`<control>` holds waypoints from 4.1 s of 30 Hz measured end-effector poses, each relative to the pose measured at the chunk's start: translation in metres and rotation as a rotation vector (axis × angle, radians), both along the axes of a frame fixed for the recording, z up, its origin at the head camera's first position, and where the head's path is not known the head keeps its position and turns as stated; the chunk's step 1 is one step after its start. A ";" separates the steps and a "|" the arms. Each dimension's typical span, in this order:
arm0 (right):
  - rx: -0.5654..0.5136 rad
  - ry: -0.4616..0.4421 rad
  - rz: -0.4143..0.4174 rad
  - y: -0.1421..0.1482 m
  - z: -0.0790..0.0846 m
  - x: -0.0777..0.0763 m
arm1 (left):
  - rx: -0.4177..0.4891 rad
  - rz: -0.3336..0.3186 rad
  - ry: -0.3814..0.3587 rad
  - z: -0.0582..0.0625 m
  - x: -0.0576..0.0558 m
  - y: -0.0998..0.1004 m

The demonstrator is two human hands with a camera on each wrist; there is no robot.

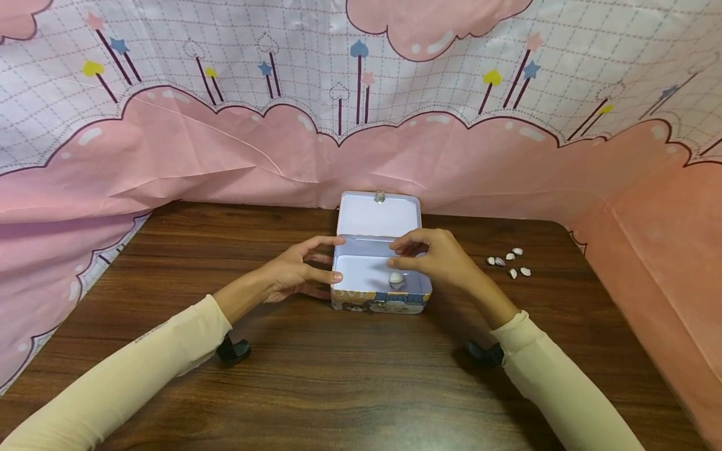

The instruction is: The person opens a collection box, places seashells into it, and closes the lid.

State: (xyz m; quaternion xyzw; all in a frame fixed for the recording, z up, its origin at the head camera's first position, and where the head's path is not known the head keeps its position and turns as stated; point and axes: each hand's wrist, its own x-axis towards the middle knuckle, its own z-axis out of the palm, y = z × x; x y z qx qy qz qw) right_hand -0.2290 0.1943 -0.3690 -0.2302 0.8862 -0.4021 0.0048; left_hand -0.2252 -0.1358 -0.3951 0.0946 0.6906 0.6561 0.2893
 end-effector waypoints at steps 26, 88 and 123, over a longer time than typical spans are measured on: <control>-0.019 0.058 -0.101 0.047 0.005 0.012 | 0.006 0.008 0.002 -0.003 0.000 -0.002; 0.315 -0.144 -0.228 0.260 -0.037 -0.005 | 0.014 0.016 0.000 -0.003 0.001 -0.001; 0.212 -0.255 -0.271 0.271 -0.052 -0.016 | 0.002 0.013 0.005 -0.002 0.000 -0.002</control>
